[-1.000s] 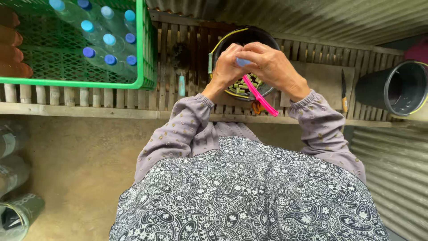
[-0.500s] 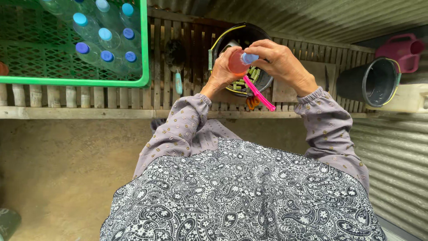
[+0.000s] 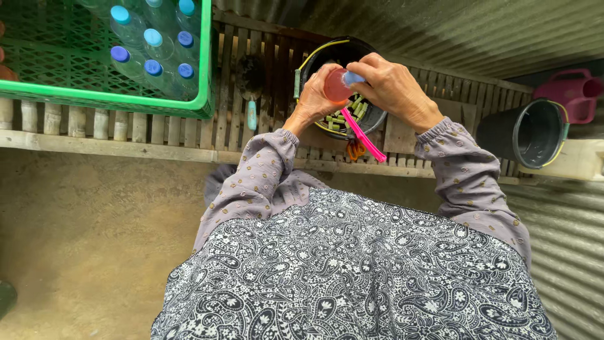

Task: The person uses a blue funnel and a white scoop to transfer chopped green vegetables from a bucket into plastic bottles. The person then caps the bottles and places them into a green crate.

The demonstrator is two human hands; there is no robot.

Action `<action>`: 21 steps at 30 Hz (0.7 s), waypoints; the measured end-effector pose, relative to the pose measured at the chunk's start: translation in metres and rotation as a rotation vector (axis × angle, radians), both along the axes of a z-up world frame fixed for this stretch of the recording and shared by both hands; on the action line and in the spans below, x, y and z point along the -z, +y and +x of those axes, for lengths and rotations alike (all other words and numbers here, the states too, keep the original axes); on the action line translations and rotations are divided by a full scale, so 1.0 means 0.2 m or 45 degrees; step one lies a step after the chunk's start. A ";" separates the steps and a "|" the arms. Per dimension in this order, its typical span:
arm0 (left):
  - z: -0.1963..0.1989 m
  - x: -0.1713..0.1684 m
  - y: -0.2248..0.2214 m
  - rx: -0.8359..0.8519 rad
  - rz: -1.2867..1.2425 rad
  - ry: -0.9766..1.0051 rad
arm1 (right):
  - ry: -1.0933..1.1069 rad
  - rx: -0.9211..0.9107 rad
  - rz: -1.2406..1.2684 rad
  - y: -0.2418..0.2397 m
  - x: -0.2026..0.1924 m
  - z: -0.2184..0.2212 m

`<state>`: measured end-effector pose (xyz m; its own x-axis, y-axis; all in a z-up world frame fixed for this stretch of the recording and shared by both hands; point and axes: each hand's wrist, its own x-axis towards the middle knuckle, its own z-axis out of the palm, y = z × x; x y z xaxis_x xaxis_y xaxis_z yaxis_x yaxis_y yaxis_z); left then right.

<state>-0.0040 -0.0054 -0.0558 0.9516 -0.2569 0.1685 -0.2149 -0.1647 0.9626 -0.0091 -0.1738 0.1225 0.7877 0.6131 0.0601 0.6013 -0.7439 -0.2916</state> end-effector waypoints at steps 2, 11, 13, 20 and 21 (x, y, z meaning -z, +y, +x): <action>0.00 0.02 0.00 0.010 -0.022 0.016 | -0.013 0.086 -0.036 0.02 0.05 0.00; 0.00 0.02 0.01 0.015 -0.080 0.070 | 0.005 -0.117 0.143 0.00 -0.03 0.03; 0.00 0.02 0.02 0.022 -0.115 0.164 | -0.002 -0.159 0.135 0.01 -0.03 0.04; 0.00 0.00 0.04 0.026 -0.117 0.153 | -0.022 -0.040 0.152 0.04 0.03 0.03; 0.00 0.00 0.05 0.036 -0.125 0.144 | -0.048 -0.031 0.142 0.05 0.03 0.02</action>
